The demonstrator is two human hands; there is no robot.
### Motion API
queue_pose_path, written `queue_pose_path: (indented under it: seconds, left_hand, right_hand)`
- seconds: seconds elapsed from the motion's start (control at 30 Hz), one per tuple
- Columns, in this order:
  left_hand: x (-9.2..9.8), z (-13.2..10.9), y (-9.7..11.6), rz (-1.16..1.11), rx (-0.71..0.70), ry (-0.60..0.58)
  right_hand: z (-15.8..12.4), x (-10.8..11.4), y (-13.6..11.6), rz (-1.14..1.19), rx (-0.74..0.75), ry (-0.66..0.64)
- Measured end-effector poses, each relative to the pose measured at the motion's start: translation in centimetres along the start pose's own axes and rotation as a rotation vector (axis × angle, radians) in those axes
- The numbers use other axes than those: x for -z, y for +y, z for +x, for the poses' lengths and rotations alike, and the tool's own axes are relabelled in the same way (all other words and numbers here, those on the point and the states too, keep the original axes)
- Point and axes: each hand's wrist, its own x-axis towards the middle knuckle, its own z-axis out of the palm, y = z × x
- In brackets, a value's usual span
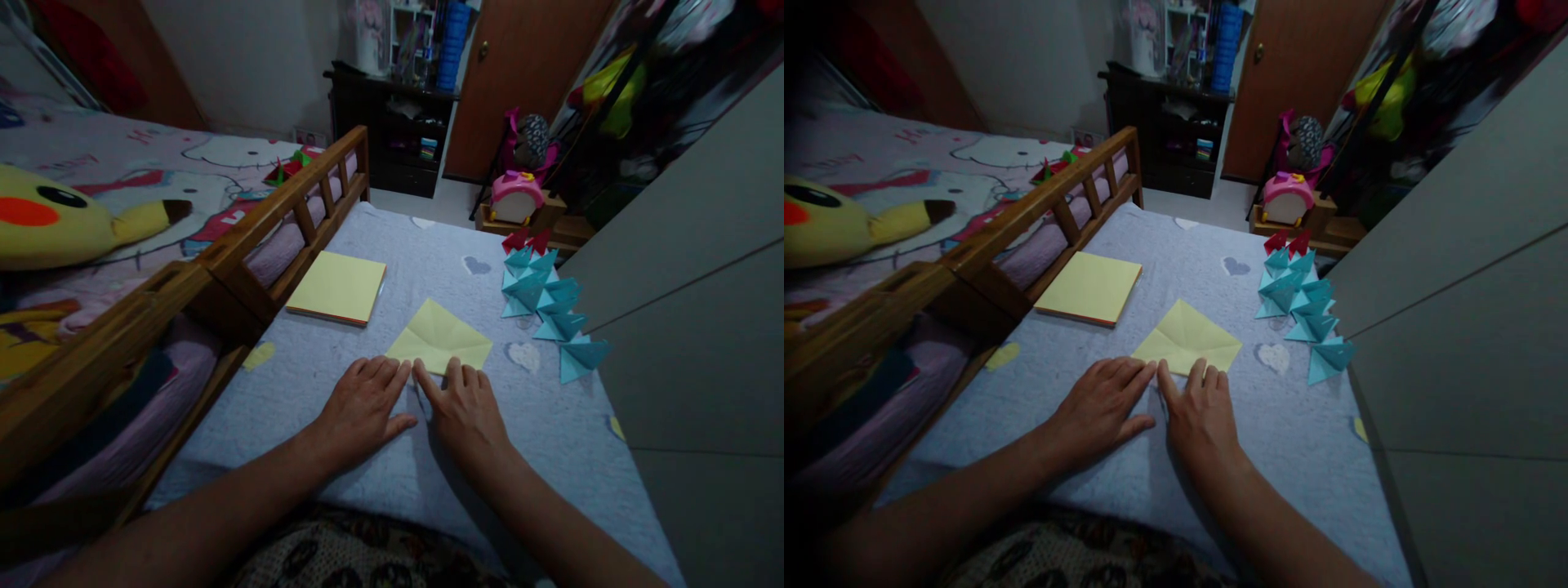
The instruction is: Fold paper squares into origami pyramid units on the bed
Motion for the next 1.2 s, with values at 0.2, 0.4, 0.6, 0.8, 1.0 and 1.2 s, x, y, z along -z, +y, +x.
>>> queue_pose_path:
  seconds: [0.2,0.4,0.6,0.8,1.0,1.2]
  left_hand:
    - [-0.1,0.1,-0.2,0.029,-0.024,-0.019]
    - [-0.1,0.2,-0.3,0.016,-0.015,-0.051]
    - [0.0,0.3,-0.1,0.014,0.012,-0.073]
    - [0.2,0.2,-0.1,-0.008,0.017,-0.060]
    - [0.3,0.3,-0.2,0.000,0.005,-0.066]
    - [0.3,0.4,-0.2,0.013,0.002,-0.066]
  right_hand:
    - [-1.1,-0.9,1.2,0.091,-0.001,0.039]
    - [-1.7,-1.8,1.6,0.082,-0.015,0.128]
    - [-1.8,-2.1,1.4,0.028,-0.009,0.160]
    - [-2.0,-2.1,1.4,0.012,-0.002,0.195]
    - [-2.2,-2.0,1.5,0.023,0.003,0.269]
    - [-1.4,-1.5,1.1,0.048,0.084,0.280]
